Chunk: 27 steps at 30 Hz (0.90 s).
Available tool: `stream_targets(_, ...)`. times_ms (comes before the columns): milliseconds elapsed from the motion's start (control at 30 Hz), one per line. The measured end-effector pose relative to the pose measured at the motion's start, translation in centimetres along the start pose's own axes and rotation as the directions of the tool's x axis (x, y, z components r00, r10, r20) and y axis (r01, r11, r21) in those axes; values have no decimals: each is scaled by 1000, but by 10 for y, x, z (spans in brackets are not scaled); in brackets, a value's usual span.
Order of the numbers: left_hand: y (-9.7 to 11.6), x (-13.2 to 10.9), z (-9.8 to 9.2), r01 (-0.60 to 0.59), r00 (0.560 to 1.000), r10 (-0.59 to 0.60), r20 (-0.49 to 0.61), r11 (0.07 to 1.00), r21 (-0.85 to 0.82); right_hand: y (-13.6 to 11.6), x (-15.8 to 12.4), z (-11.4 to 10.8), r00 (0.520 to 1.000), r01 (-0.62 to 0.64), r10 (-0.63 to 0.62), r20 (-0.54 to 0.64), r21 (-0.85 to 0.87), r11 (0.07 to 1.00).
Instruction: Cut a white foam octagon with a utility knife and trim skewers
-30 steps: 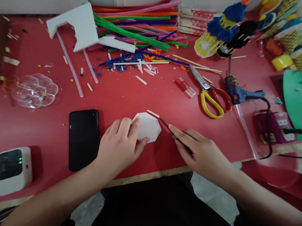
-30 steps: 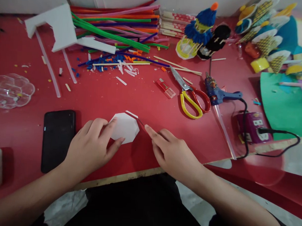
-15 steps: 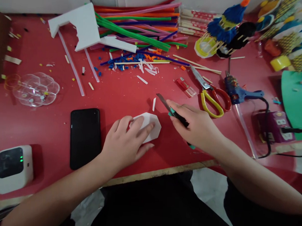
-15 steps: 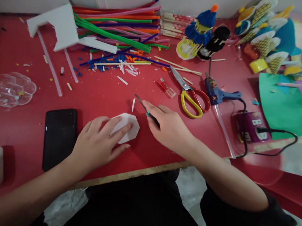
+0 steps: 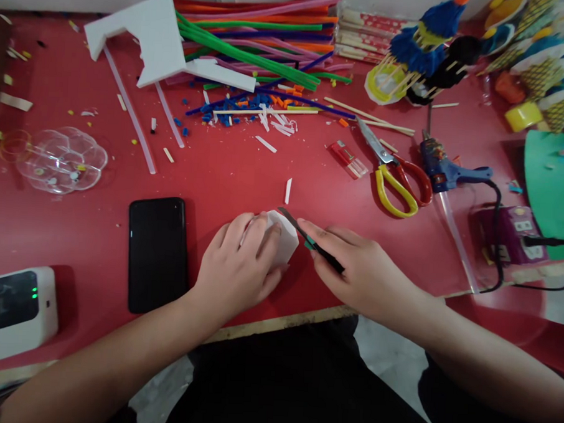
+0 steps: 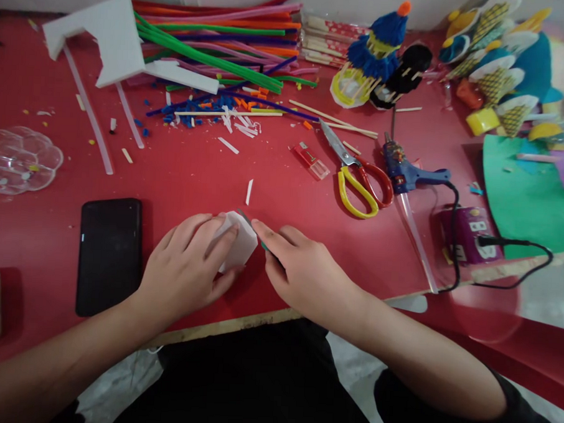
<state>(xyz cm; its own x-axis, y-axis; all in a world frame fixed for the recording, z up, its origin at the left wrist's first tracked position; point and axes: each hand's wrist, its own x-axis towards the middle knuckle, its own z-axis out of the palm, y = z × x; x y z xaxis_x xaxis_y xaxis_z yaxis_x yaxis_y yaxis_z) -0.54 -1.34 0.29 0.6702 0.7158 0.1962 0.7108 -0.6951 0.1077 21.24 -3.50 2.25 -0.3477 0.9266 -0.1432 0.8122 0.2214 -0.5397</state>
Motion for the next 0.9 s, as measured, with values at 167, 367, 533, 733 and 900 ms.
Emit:
stream_targets(167,-1,-2,7,-64,998,63,-25,995,-75,2,2,0,999,35,-32,37,-79,996)
stream_targets(367,-1,-3,9,-65,998,64,-18,993,-94,0,4,-2,998,62,-58,32,-138,988)
stream_targets(533,-1,-3,11,-65,998,64,-23,998,-27,-1,5,-3,998,66,-62,25,-158,985)
stream_targets(733,-1,-1,11,-66,997,65,-36,998,-25,-1,5,-4,997,65,-59,46,-149,987)
stream_targets(900,0,-2,11,-66,997,64,-44,997,-47,-1,5,-3,997,64,-57,50,-135,989)
